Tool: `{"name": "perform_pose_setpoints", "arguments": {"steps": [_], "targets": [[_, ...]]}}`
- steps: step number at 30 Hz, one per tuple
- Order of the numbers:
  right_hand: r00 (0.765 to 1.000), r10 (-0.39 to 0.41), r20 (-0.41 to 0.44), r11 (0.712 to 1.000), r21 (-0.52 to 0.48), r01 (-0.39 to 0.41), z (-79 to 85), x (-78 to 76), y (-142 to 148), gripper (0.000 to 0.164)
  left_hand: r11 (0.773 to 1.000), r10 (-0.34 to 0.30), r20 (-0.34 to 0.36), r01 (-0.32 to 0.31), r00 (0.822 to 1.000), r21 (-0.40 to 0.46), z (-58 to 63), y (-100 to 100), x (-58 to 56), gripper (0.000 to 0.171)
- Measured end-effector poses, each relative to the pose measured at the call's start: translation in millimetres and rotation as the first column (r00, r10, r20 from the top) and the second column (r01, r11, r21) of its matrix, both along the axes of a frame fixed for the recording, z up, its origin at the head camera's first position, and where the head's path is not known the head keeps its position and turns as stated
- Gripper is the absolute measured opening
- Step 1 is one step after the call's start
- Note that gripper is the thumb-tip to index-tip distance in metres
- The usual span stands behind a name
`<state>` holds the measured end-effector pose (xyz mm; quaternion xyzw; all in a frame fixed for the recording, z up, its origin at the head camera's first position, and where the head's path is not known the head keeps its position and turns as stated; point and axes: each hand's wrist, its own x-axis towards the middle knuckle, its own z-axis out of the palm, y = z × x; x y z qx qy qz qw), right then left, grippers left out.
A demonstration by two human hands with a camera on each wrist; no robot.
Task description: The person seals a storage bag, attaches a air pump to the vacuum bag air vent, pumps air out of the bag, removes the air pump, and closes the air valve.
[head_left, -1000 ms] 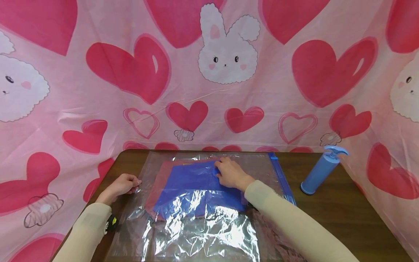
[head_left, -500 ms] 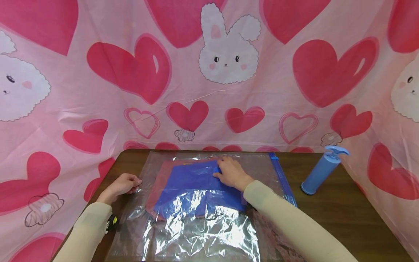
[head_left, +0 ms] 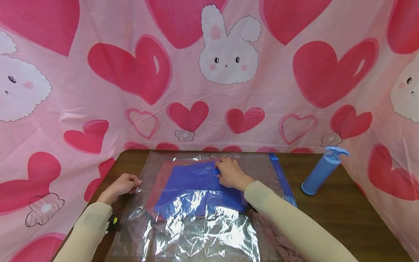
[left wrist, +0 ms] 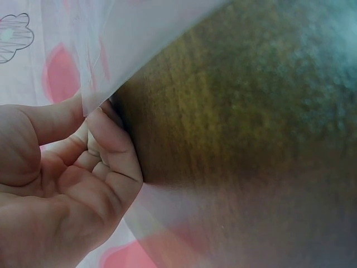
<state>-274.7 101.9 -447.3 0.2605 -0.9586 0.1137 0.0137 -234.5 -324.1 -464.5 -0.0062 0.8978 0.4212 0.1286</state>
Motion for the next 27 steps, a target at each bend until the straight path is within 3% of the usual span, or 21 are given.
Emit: {"name": "perform_pose_setpoints", "arguments": {"steps": [6,12,16,21,27], "targets": [[0.999,-0.005,-0.034,0.998,0.054,0.006,-1.6,1.1,1.4,0.046,1.000,0.011,0.001,-0.011,1.000,0.009,0.6,1.0,-0.3,0.025],[0.998,0.007,-0.063,0.998,0.057,-0.003,-3.4,0.4,4.0,0.036,1.000,0.014,0.009,-0.014,1.000,0.006,0.8,1.1,-0.2,0.026],[0.999,0.027,-0.039,0.997,0.077,-0.024,-2.1,0.8,3.1,0.028,1.000,0.018,0.011,-0.018,1.000,0.004,0.8,0.8,0.0,0.025],[0.999,0.037,-0.002,0.996,0.081,-0.036,0.2,3.2,0.9,0.031,1.000,0.014,0.009,-0.015,1.000,0.010,0.7,1.1,0.4,0.026],[0.998,0.017,-0.054,0.997,0.080,-0.013,0.4,5.1,0.9,0.033,1.000,0.014,0.000,-0.014,1.000,0.006,0.3,0.7,-0.2,0.025]]}}
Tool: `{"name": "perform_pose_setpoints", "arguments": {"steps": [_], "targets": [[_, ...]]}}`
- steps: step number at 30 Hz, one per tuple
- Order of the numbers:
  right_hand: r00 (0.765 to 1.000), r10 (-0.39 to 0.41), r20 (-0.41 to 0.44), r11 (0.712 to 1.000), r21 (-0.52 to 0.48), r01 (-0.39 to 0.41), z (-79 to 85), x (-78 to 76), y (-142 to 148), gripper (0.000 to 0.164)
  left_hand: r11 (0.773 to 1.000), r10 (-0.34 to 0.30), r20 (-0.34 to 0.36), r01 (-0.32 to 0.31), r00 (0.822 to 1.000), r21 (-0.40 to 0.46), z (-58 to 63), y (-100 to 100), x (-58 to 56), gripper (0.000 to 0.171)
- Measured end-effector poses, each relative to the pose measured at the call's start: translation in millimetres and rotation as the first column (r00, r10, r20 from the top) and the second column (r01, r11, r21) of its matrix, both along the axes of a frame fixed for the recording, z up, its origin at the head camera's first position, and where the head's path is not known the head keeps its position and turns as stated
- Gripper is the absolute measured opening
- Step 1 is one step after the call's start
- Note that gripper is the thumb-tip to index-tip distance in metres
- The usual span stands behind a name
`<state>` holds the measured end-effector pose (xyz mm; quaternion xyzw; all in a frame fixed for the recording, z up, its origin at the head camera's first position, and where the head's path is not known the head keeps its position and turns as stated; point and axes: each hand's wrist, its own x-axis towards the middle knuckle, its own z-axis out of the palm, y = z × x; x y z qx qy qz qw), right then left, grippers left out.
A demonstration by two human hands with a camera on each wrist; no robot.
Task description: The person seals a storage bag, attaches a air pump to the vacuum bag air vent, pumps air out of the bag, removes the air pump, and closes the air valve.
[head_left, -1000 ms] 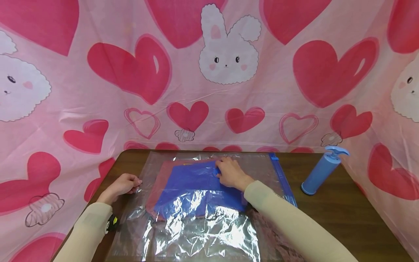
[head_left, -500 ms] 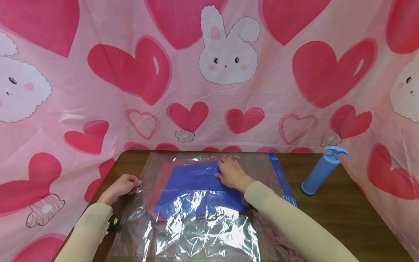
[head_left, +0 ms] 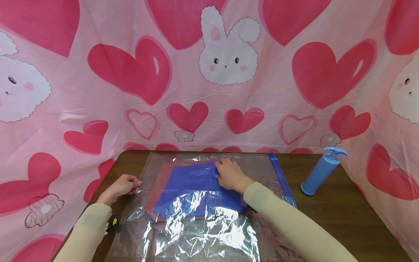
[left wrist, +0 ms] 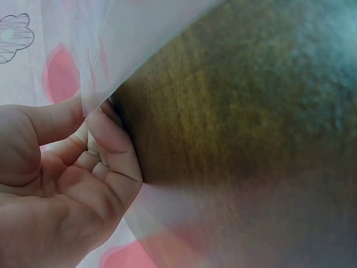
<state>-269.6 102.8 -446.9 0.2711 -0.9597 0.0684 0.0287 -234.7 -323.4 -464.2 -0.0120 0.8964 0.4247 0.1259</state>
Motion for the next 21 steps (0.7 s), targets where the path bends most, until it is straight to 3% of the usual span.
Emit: {"name": "perform_pose_setpoints", "arguments": {"steps": [5,10,15,21], "targets": [[0.996,-0.020,-0.083,1.000,-0.016,0.018,-3.1,-1.3,0.7,0.046,1.000,-0.003,0.000,0.003,1.000,0.005,-0.2,0.1,-0.1,0.025],[0.989,-0.008,-0.144,1.000,-0.018,0.006,-6.3,-4.3,0.9,0.044,1.000,-0.004,0.001,0.004,1.000,0.013,-0.2,-0.3,-0.2,0.025],[0.994,0.028,-0.107,0.999,-0.020,-0.030,-5.7,-5.2,0.3,0.030,0.999,-0.032,-0.006,0.032,0.999,0.030,-1.2,-3.1,-0.1,0.025],[0.999,0.029,0.018,0.999,-0.029,-0.028,0.5,-2.3,-1.5,0.023,0.999,-0.027,0.005,0.027,1.000,0.033,-3.5,-4.0,-1.7,0.025]]}}
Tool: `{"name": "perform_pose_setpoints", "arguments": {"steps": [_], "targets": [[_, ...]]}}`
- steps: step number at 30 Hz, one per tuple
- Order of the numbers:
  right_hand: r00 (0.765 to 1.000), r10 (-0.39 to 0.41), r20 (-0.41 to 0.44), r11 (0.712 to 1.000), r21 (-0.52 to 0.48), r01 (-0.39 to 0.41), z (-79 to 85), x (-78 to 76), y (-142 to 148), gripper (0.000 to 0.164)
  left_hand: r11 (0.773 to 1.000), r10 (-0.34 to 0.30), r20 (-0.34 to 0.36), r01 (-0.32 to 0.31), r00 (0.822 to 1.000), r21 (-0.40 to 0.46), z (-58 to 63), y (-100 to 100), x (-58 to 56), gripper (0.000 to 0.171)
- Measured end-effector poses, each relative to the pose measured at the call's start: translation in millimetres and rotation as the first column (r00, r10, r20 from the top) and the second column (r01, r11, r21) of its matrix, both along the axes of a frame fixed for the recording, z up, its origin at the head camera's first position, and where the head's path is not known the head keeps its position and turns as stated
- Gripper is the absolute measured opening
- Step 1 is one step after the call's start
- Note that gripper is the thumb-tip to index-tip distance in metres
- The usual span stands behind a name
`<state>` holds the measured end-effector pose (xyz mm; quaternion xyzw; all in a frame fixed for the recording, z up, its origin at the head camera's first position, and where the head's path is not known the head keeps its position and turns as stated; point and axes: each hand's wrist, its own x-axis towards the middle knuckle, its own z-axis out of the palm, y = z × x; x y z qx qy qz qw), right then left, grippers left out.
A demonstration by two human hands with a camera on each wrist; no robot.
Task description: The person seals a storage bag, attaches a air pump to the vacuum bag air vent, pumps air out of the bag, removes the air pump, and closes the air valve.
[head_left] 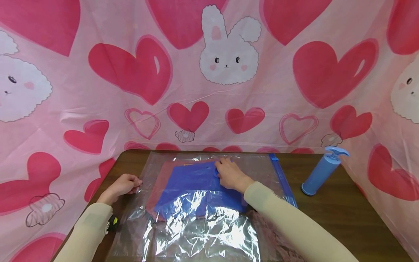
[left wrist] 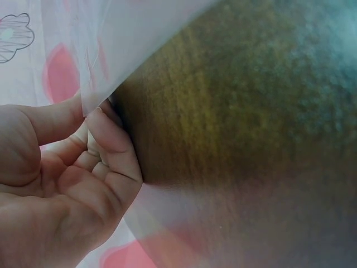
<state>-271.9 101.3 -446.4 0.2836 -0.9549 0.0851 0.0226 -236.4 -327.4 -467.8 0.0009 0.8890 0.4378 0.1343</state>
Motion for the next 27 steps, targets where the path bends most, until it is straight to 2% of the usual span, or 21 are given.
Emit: {"name": "perform_pose_setpoints", "arguments": {"steps": [4,7,10,14,20,27], "targets": [[0.998,-0.044,0.047,0.999,-0.024,0.045,-1.6,-0.1,-1,0.040,1.000,0.015,0.001,-0.015,1.000,-0.014,1.7,2,0.9,0.025],[0.996,-0.077,0.045,0.996,-0.030,0.079,-4.6,-1.7,1,0.057,0.999,0.024,-0.001,-0.024,1.000,-0.023,4.0,5,2.7,0.024],[0.996,-0.079,0.038,0.995,-0.055,0.081,-5.9,-4.8,2,0.062,0.999,0.028,0.001,-0.028,1.000,-0.022,3.9,5,2.5,0.024],[0.999,-0.036,0.009,0.996,-0.084,0.037,-6.1,-8.9,3,0.052,0.999,0.031,0.004,-0.031,1.000,-0.025,3.7,5,2.2,0.024],[0.998,-0.005,-0.060,1.000,0.014,0.006,-4.2,-8.1,3,0.030,0.999,0.029,0.000,-0.029,1.000,-0.023,3.4,5,2.0,0.025],[1.000,0.003,-0.024,0.996,0.090,-0.001,0.7,-3.1,2,0.026,0.999,0.026,-0.007,-0.027,1.000,-0.022,3.7,5,2.3,0.025]]}}
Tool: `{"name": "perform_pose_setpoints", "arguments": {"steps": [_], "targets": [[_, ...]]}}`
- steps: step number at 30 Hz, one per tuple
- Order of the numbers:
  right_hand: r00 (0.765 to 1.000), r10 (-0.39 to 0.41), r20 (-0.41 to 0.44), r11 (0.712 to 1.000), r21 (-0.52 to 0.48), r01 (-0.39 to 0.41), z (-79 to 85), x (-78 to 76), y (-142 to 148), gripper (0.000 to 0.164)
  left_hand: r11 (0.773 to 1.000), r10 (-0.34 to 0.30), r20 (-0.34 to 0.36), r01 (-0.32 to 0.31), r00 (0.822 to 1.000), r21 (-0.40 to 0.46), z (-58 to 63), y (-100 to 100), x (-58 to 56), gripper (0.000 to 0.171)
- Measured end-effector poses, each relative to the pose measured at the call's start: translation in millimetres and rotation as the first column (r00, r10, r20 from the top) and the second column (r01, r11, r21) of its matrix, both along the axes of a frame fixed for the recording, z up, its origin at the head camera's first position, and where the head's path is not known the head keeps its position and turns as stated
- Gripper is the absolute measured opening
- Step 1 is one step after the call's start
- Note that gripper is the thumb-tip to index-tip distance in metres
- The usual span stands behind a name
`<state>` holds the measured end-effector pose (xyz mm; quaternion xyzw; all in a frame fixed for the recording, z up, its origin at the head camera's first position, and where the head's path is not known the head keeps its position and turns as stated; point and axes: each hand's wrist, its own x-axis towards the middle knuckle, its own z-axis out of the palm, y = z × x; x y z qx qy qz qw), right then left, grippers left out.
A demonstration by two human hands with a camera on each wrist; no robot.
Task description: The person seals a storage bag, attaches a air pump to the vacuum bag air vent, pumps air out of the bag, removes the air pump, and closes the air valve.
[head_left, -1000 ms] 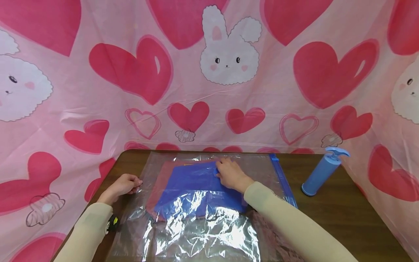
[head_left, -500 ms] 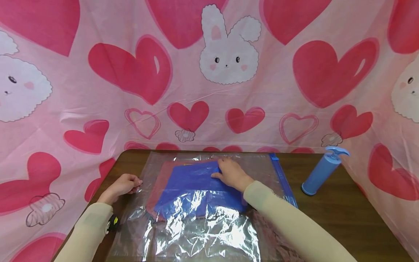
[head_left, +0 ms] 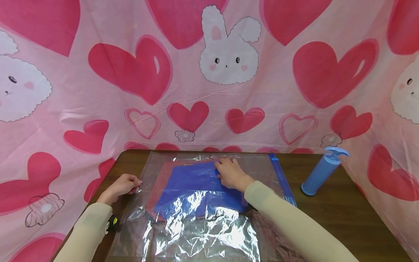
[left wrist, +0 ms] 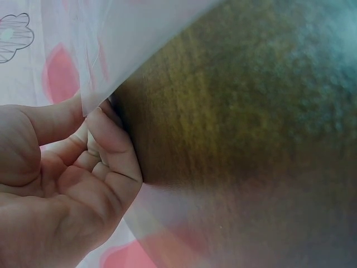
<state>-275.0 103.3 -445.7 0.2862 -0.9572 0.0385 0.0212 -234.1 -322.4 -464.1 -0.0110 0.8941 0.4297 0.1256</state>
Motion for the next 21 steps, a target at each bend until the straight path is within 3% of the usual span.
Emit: {"name": "perform_pose_setpoints", "arguments": {"steps": [4,11,17,21], "targets": [[0.999,0.005,0.035,1.000,-0.003,-0.005,0.0,1.1,-0.1,0.029,1.000,-0.004,-0.011,0.004,1.000,-0.003,-0.4,-0.2,0.1,0.025],[0.999,-0.040,0.028,0.997,-0.068,0.041,-2.7,-1.9,0.8,0.064,1.000,-0.014,-0.018,0.014,1.000,-0.006,-0.7,0.1,0.4,0.026],[0.999,0.013,-0.041,0.990,-0.142,-0.019,-4.9,-6.5,2.7,0.033,1.000,-0.007,-0.013,0.007,1.000,-0.012,-0.2,-0.4,-1.0,0.025],[0.995,0.072,-0.069,0.984,-0.159,-0.082,-5.8,-7.0,4.1,0.025,1.000,-0.005,-0.007,0.005,1.000,-0.012,-0.5,-0.9,-0.9,0.025]]}}
